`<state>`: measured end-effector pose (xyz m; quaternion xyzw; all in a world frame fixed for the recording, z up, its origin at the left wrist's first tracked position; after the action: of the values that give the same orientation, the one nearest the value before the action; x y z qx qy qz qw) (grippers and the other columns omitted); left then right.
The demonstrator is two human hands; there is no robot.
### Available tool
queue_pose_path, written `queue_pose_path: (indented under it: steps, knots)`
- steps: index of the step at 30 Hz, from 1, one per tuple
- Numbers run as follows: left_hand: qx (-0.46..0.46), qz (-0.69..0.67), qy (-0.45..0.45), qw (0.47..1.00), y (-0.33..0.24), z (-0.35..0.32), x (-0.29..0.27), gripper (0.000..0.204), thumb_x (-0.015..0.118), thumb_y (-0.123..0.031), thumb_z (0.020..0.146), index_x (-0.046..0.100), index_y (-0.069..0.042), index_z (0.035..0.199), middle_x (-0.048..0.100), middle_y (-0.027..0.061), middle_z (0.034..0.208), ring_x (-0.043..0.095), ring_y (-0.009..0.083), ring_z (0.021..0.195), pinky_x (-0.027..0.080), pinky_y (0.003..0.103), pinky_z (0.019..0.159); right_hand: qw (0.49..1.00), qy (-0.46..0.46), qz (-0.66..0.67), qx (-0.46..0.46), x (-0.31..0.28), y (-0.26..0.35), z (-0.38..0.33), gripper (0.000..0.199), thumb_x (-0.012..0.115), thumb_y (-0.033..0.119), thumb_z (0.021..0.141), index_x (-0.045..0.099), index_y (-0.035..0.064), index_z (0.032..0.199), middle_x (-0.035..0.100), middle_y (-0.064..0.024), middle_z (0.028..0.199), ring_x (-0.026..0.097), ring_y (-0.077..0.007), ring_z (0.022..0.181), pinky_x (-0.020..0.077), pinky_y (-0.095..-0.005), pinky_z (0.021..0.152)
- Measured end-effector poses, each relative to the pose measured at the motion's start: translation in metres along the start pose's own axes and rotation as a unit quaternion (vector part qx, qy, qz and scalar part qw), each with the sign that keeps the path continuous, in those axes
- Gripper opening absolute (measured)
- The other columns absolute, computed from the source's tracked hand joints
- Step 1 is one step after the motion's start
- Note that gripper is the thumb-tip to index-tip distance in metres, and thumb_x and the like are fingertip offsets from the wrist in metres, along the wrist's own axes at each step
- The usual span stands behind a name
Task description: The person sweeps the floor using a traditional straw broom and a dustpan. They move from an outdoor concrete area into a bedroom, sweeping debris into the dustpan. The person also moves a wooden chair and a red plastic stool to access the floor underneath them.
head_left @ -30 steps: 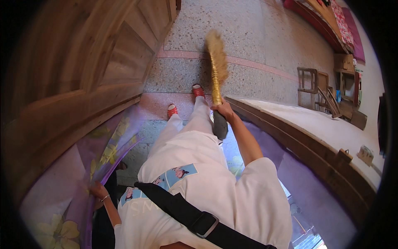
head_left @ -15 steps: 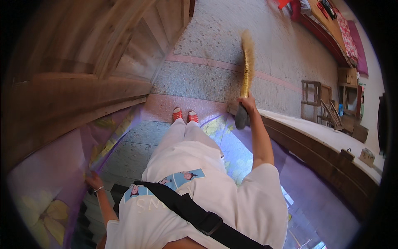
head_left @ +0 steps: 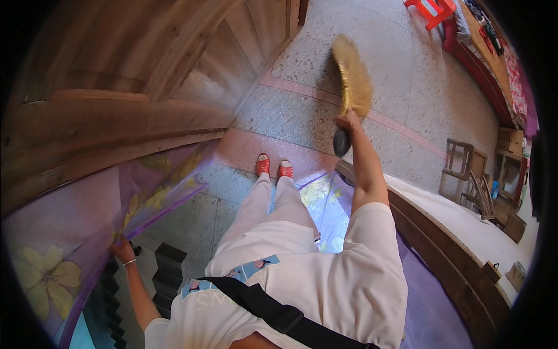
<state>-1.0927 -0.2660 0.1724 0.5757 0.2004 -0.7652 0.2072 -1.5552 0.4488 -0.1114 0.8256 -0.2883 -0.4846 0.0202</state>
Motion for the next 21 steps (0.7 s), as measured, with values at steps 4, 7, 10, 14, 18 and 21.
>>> queue_pose_path:
  steps: [4, 7, 10, 14, 18, 21]
  knots:
    - [-0.011, 0.027, -0.007, 1.0, -0.017, 0.006, -0.002, 0.036, 0.059, -0.013, 0.077, 0.047, 0.005, 0.105, 0.054, 0.0202, 0.101, 0.051, 0.0318, 0.095, 0.038, 0.039, 0.084, 0.993, 0.069, -0.027, -0.094, 0.055, -0.052, -0.041, 0.08, 0.067, 0.016, 0.059, 0.025, 0.0082, 0.127, 0.057, -0.0256, 0.095, 0.055, -0.041, 0.09, 0.0461, -0.0431, 0.076]
    - [-0.021, -0.004, -0.011, 1.0, -0.011, 0.005, 0.001, 0.035, 0.059, -0.015, 0.078, 0.047, 0.005, 0.104, 0.054, 0.0205, 0.102, 0.051, 0.0324, 0.095, 0.038, 0.04, 0.083, 0.98, 0.153, -0.032, -0.122, 0.062, -0.086, -0.106, 0.089, 0.071, 0.01, 0.057, 0.022, 0.0179, 0.131, 0.055, -0.0273, 0.1, 0.052, -0.0427, 0.095, 0.0431, -0.0453, 0.079]
    - [-0.037, -0.067, -0.002, 0.997, -0.024, 0.018, 0.004, 0.035, 0.057, -0.017, 0.079, 0.047, 0.005, 0.105, 0.053, 0.0215, 0.103, 0.05, 0.0338, 0.095, 0.038, 0.04, 0.083, 0.965, 0.203, -0.089, -0.14, 0.048, -0.118, -0.164, 0.097, 0.072, 0.012, 0.055, 0.017, 0.0208, 0.134, 0.056, -0.0249, 0.099, 0.053, -0.0407, 0.094, 0.0433, -0.0435, 0.079]
    - [0.014, -0.045, -0.007, 0.999, -0.008, 0.022, 0.01, 0.04, 0.055, -0.017, 0.081, 0.044, 0.007, 0.11, 0.051, 0.024, 0.107, 0.049, 0.0363, 0.096, 0.037, 0.041, 0.085, 0.935, 0.274, -0.133, -0.183, -0.038, -0.138, -0.197, 0.095, 0.068, 0.014, 0.054, 0.022, 0.0187, 0.136, 0.058, -0.0205, 0.098, 0.056, -0.0334, 0.092, 0.0443, -0.0375, 0.079]
    - [0.058, -0.049, -0.041, 0.996, -0.026, 0.032, 0.002, 0.045, 0.054, -0.016, 0.081, 0.039, 0.009, 0.115, 0.049, 0.0265, 0.109, 0.049, 0.0376, 0.097, 0.037, 0.041, 0.086, 0.963, 0.228, -0.047, -0.135, -0.097, -0.111, -0.227, 0.087, 0.068, 0.016, 0.053, 0.032, 0.0132, 0.132, 0.057, -0.0171, 0.1, 0.056, -0.0243, 0.093, 0.042, -0.0314, 0.081]
    - [0.05, -0.036, 0.008, 0.998, 0.0, 0.037, 0.004, 0.044, 0.054, -0.015, 0.081, 0.04, 0.01, 0.114, 0.048, 0.0274, 0.11, 0.049, 0.0372, 0.098, 0.038, 0.04, 0.085, 0.979, 0.139, 0.05, -0.138, -0.054, -0.127, -0.231, 0.084, 0.067, 0.019, 0.053, 0.036, 0.0139, 0.131, 0.059, -0.0129, 0.098, 0.056, -0.022, 0.09, 0.0418, -0.0303, 0.081]
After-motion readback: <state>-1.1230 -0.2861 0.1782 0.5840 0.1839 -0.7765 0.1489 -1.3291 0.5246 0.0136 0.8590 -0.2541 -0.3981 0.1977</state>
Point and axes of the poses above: each hand's wrist, its own z-axis towards the middle knuckle, its own x-axis out of the palm, y = z × x, the point moved 1 cm from there along z, towards the middle knuckle
